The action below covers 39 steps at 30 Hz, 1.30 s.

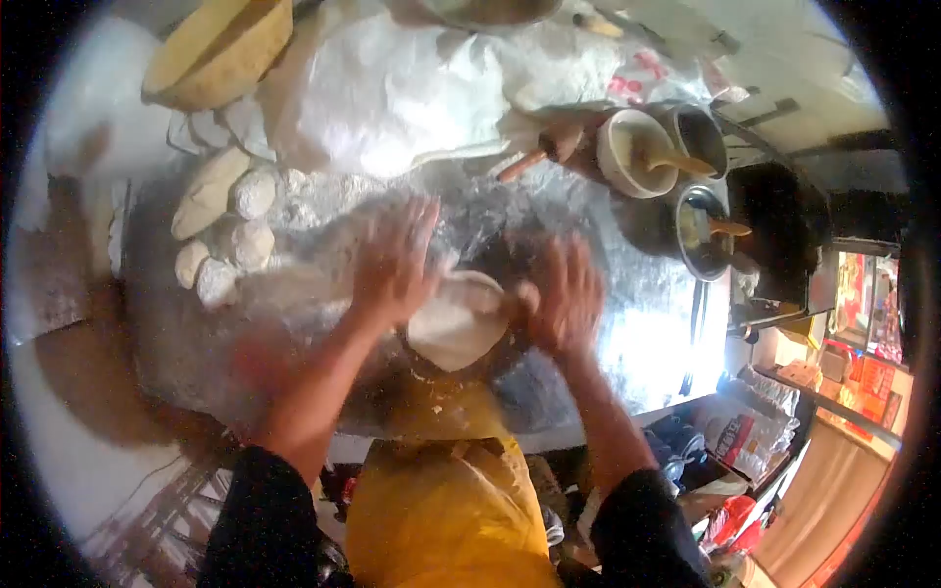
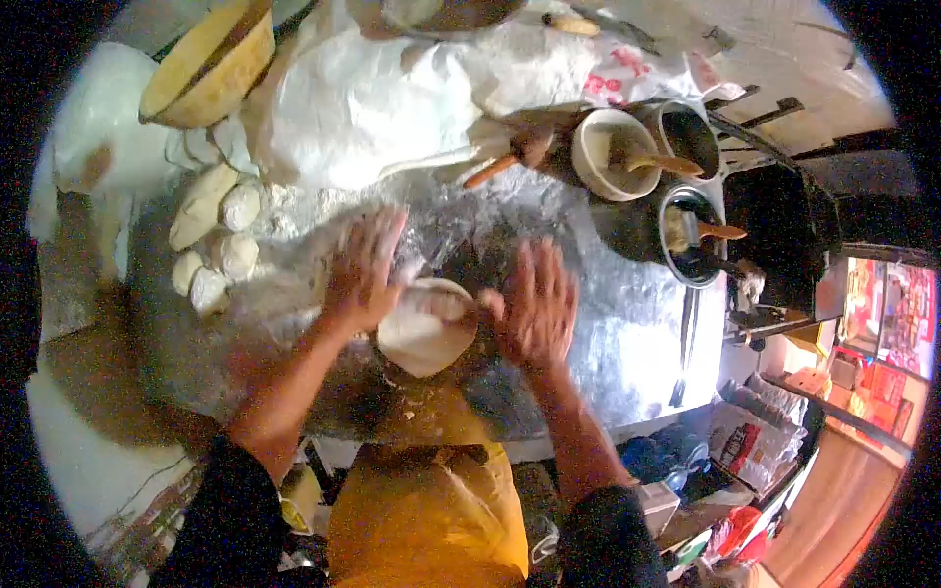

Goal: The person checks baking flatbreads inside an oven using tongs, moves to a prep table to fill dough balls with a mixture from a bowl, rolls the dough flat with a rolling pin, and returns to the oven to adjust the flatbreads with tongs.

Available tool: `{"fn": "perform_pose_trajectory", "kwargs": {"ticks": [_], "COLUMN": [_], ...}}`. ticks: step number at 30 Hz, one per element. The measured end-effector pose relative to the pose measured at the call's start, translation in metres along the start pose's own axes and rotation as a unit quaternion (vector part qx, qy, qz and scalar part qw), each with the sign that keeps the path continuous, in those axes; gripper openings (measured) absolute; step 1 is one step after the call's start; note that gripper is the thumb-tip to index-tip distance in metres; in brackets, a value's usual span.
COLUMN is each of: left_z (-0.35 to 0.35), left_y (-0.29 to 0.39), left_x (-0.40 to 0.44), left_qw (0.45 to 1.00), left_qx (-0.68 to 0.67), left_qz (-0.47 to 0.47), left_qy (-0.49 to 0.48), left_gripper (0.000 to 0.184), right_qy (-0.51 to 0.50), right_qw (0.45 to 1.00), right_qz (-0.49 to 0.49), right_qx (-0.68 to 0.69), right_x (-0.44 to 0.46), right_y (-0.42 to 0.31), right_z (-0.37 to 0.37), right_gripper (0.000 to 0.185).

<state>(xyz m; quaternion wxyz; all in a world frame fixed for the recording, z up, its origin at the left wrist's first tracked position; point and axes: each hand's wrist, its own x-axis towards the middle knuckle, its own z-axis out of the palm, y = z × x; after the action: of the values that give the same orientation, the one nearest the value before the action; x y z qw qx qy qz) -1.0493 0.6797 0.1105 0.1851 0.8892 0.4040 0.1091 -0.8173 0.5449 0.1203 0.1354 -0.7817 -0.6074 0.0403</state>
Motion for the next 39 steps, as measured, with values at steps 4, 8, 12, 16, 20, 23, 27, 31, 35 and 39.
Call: {"fn": "perform_pose_trajectory", "kwargs": {"ticks": [4,8,12,16,20,23,27,31,35,39], "left_z": [0.002,-0.005,0.012,0.02,0.011,0.003,0.023,-0.002,-0.013,0.012], "left_y": [0.028,0.017,0.002,0.028,0.031,0.024,0.009,0.013,0.002,0.028], "left_x": [-0.121,-0.063,0.01,-0.102,-0.085,0.045,0.063,-0.056,-0.06,-0.015], "left_qw": [0.999,0.997,0.998,1.0,0.998,0.999,0.993,0.988,0.983,0.992], "left_qx": [-0.014,0.013,0.037,-0.013,0.009,0.033,0.038,-0.021,-0.08,0.033], "left_qz": [0.019,0.012,0.011,0.021,0.039,0.029,0.034,-0.115,-0.166,-0.12], "left_qy": [-0.03,-0.074,-0.047,-0.009,-0.039,-0.024,0.105,0.097,0.024,-0.016], "left_gripper": [0.1,0.091,0.076,0.087,0.087,0.074,0.075,0.075,0.079,0.082], "right_qy": [-0.072,-0.084,-0.056,-0.108,-0.136,-0.078,-0.016,-0.041,-0.039,-0.088], "right_qw": [0.997,0.996,0.998,0.993,0.99,0.997,0.999,0.992,0.991,0.981], "right_qz": [-0.023,-0.019,0.028,-0.016,-0.01,-0.019,-0.045,-0.112,-0.096,-0.15], "right_qx": [-0.025,0.019,0.008,0.044,0.034,-0.004,0.026,0.051,0.089,0.091], "right_x": [-0.15,-0.087,0.041,-0.118,-0.109,0.027,0.045,-0.049,-0.123,-0.165], "right_y": [-0.019,-0.005,0.015,-0.008,-0.012,0.022,0.032,0.018,0.043,0.054], "right_z": [0.003,0.007,0.006,0.003,-0.003,0.012,0.019,0.001,-0.01,-0.037], "right_gripper": [0.083,0.084,0.078,0.089,0.087,0.075,0.071,0.05,0.05,0.05]}}
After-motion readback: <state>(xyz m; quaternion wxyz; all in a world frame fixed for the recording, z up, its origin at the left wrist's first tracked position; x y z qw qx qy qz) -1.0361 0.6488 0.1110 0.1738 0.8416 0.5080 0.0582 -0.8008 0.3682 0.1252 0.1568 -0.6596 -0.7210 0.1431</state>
